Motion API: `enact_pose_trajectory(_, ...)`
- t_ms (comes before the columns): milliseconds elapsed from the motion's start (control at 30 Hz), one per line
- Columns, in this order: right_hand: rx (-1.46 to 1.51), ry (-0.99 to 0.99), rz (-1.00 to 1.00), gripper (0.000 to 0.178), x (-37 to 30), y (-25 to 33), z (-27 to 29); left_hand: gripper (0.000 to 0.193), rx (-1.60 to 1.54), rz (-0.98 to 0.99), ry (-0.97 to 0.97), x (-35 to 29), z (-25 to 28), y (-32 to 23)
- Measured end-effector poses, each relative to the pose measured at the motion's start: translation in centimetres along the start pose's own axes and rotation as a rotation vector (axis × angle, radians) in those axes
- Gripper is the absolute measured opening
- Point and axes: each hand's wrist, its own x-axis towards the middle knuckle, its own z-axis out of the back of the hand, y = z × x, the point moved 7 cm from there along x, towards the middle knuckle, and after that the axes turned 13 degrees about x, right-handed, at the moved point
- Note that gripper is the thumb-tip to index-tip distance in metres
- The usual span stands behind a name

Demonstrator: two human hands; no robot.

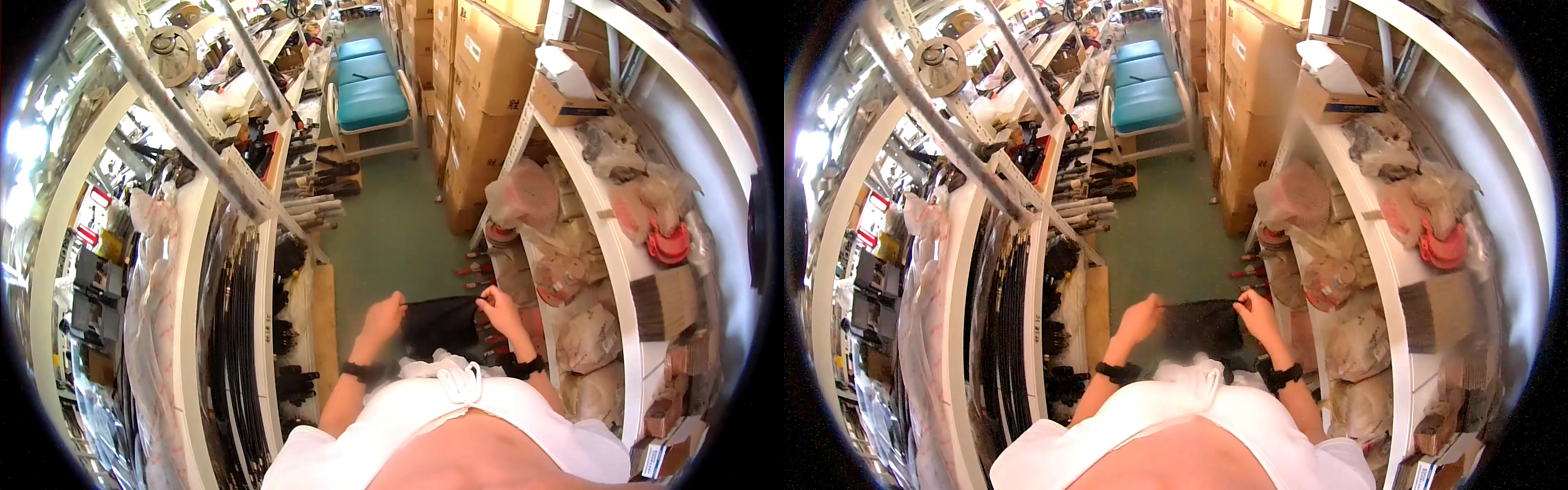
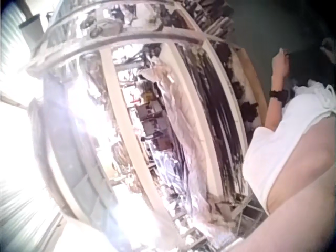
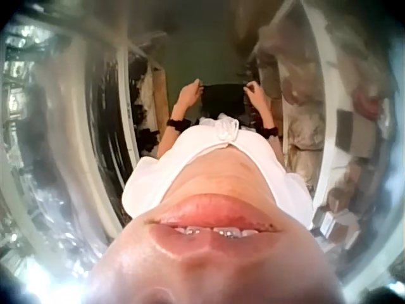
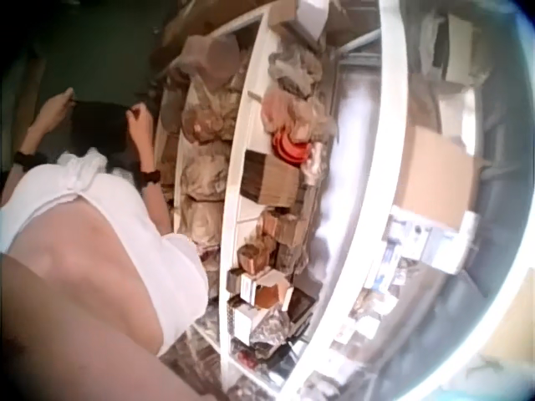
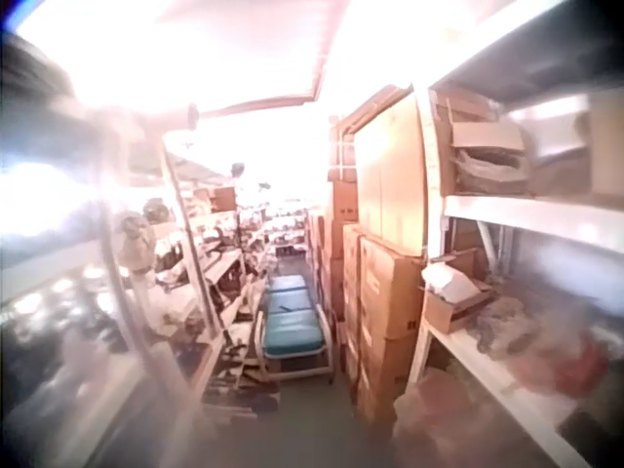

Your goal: The person wipes a black flexible sleeve and a set of hydraulic hoses with a cloth while moving through a warehouse and later sitting down.

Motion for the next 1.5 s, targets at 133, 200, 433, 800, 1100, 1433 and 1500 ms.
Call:
enact_pose_trajectory(133, -0.127, -0.003, 0.317, 0.015, 2.2, 10.9, 0.4, 0.014, 0.036, -0.014, -0.159, 2.6, 8.3, 0.7)
enact_pose_trajectory(200, -0.171, -0.121, 0.461, 0.012, 2.5, 15.6, 1.8, 0.014, 0.049, -0.061, -0.25, 4.1, 12.1, -0.5)
enact_pose_trajectory(433, -0.151, -0.062, 0.255, 0.011, 10.4, 16.9, -0.6, 0.01, -0.246, 0.246, -0.221, 8.6, 11.8, 4.4)
enact_pose_trajectory(800, -0.199, 0.124, 0.393, 0.015, 26.8, 20.3, -7.0, 0.011, -0.742, 0.406, -0.18, 19.0, 10.8, 14.6)
enact_pose_trajectory(1100, -0.084, 0.064, 0.61, 0.015, 36.8, 25.3, -7.0, 0.012, -0.423, 0.483, -0.411, 29.2, 14.8, 17.9)
enact_pose_trajectory(1433, -0.268, -0.176, 0.445, 0.015, 47.6, 24.6, -5.0, 0.023, -0.416, 0.215, -0.291, 48.1, 14.9, 20.6)
enact_pose_trajectory(1500, -0.307, -0.222, 0.319, 0.02, 49.7, 24.6, -4.7, 0.027, -0.283, 0.151, -0.23, 53.2, 15.8, 20.5)
